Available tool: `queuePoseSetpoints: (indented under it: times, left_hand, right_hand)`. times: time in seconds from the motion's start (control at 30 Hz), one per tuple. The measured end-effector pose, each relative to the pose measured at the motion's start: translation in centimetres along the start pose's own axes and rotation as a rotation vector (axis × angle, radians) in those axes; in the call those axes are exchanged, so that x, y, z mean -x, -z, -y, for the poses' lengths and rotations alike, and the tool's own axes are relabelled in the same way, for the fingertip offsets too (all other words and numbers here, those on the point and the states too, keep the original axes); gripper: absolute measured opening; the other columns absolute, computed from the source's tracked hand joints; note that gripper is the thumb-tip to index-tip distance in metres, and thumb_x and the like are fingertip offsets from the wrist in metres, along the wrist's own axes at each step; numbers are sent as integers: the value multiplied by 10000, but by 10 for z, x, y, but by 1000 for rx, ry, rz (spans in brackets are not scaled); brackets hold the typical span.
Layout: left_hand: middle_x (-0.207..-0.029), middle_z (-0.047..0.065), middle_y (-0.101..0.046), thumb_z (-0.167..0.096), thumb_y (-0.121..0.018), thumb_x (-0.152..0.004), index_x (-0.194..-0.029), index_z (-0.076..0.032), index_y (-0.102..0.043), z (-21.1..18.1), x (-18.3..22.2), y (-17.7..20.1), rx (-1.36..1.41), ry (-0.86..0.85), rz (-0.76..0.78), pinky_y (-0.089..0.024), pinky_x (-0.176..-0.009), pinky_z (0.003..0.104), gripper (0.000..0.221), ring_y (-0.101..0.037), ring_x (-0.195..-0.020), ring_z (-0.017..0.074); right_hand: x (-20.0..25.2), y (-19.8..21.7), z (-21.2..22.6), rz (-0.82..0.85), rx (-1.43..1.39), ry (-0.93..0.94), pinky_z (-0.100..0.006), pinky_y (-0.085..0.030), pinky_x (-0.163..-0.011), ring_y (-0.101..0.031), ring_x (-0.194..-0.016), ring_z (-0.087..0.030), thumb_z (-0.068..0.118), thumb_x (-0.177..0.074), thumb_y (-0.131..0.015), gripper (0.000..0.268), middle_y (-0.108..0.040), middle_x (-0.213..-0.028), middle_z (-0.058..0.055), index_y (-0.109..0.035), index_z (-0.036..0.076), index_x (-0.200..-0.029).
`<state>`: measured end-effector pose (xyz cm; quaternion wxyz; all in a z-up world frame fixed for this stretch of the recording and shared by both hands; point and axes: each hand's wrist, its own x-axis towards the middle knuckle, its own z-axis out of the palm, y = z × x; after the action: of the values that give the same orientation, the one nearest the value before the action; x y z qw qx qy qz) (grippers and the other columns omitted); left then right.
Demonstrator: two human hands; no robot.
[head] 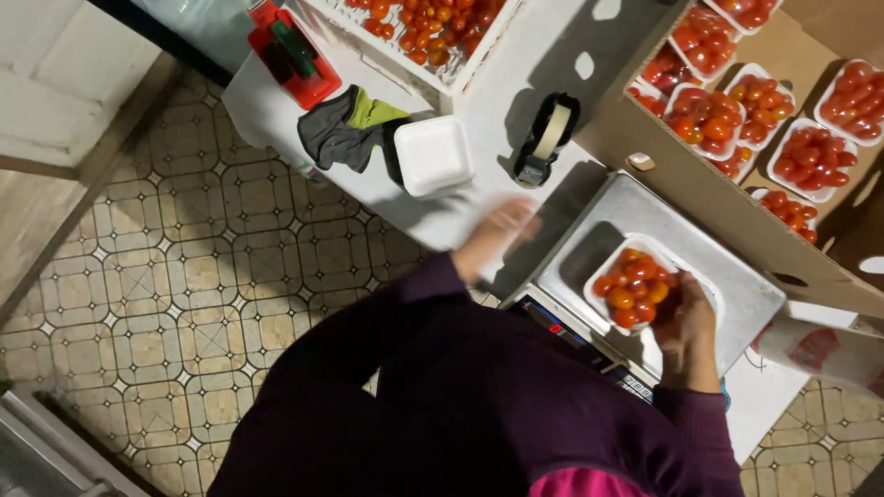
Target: The person packages tomatoes by placing them into white trays, weighing each tray on a scale, and sealing the trays with green tape.
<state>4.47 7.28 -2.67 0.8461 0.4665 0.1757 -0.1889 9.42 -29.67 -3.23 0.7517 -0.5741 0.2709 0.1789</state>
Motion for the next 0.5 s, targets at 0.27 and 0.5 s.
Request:
queuePoseSetpoints:
  times: [0.27,0.5]
  left_hand:
    - [-1165,176,-712,-165,-644,-910,-1306,-13,-560,-150,17,302,59,-750,-1348,-528,-950,382,432,-686,-1057,285]
    - [-1390,201,-554,-308,-627,-915,-1391,-77,-519,-226,27,340,456,-214,-1131,-616,-975,414,539,-680,-1143,394]
  right_hand:
    - [-23,-17,21,-257,418,122,-357,-567,-637,-662,-852,-171,354,-1127,-514,227,-692,-994,9,-685,205,-1111]
    - [4,-68,36,-425,1028,304,-477,-476,-914,-623,-1079,-390,237,-1053,-547,359,-642,-1217,-261,-520,82,-1375]
